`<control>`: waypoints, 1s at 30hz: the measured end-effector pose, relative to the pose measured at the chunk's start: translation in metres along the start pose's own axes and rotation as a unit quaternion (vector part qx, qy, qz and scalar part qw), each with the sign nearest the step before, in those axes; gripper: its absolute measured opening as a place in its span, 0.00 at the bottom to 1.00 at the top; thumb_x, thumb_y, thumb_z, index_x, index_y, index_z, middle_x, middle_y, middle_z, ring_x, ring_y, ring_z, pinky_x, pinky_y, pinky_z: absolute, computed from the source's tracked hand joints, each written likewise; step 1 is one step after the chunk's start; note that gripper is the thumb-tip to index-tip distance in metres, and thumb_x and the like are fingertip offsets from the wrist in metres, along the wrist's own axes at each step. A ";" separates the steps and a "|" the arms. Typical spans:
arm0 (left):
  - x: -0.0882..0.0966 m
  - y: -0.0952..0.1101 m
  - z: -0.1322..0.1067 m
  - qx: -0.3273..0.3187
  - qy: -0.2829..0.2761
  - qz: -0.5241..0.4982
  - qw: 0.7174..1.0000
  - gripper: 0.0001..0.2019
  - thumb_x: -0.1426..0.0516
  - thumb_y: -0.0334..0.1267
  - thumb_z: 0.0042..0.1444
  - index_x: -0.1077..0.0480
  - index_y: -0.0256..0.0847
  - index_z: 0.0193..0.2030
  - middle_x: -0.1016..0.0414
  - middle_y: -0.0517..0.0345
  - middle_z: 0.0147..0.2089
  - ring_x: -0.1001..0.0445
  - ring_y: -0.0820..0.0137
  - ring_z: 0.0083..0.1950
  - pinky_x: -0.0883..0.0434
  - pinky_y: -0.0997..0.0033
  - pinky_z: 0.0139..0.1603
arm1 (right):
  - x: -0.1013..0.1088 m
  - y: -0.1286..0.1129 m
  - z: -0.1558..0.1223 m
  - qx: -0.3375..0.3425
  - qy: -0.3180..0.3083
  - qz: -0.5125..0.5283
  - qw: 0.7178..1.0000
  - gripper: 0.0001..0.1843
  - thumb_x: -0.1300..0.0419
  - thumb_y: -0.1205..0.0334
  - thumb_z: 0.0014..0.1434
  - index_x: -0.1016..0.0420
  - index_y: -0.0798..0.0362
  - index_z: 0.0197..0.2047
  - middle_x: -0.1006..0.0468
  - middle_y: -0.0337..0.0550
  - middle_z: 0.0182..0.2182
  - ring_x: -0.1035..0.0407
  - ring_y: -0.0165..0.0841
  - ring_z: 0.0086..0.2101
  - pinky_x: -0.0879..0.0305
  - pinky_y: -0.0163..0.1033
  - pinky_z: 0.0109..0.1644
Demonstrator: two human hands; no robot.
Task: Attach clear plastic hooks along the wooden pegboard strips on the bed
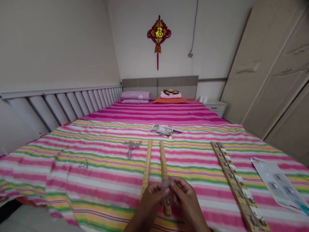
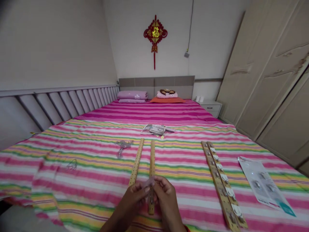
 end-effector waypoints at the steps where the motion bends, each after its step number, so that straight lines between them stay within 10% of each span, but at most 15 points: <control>1: -0.005 -0.007 -0.002 0.031 -0.027 -0.027 0.999 0.12 0.33 0.41 0.43 0.28 0.34 0.24 0.27 0.57 0.21 0.31 0.76 0.23 0.35 0.77 0.28 | 0.000 -0.002 0.000 0.001 0.000 0.000 1.000 0.24 0.28 0.47 0.36 0.22 0.55 0.33 0.28 0.35 0.17 0.46 0.22 0.14 0.49 0.30 0.18; 11: -0.016 -0.038 -0.017 0.235 -0.030 -0.246 0.940 0.05 0.36 0.33 0.50 0.27 0.34 0.32 0.26 0.62 0.26 0.30 0.84 0.24 0.38 0.87 0.25 | 0.006 -0.014 0.004 0.047 -0.017 -0.062 0.997 0.19 0.31 0.47 0.42 0.22 0.55 0.28 0.35 0.32 0.13 0.47 0.22 0.15 0.53 0.30 0.19; 19: 0.010 -0.024 -0.006 0.133 0.021 0.030 0.990 0.17 0.37 0.50 0.47 0.27 0.34 0.30 0.27 0.58 0.28 0.31 0.78 0.24 0.40 0.80 0.24 | 0.001 -0.018 0.011 0.048 -0.052 -0.069 0.995 0.21 0.31 0.45 0.42 0.23 0.56 0.27 0.29 0.36 0.15 0.39 0.27 0.17 0.44 0.33 0.22; 25: 0.034 0.029 0.018 -0.042 0.110 0.219 0.969 0.15 0.36 0.48 0.41 0.28 0.37 0.27 0.30 0.62 0.24 0.33 0.75 0.27 0.39 0.77 0.28 | 0.005 -0.011 0.027 0.044 -0.045 -0.067 0.996 0.21 0.30 0.46 0.39 0.23 0.57 0.24 0.30 0.34 0.14 0.40 0.26 0.17 0.46 0.32 0.22; 30: 0.034 0.029 0.041 -0.092 0.092 0.261 0.957 0.12 0.38 0.44 0.41 0.29 0.36 0.26 0.31 0.64 0.21 0.35 0.75 0.24 0.38 0.75 0.28 | 0.012 0.008 0.045 0.031 -0.037 -0.066 0.997 0.20 0.29 0.47 0.37 0.23 0.57 0.21 0.30 0.35 0.13 0.41 0.25 0.17 0.45 0.32 0.22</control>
Point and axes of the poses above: each hand's wrist, its own z-axis towards the middle knuckle, its own x-axis out of the back of the hand, y = z × x, the point moved 9 cm from there along z, towards the middle knuckle
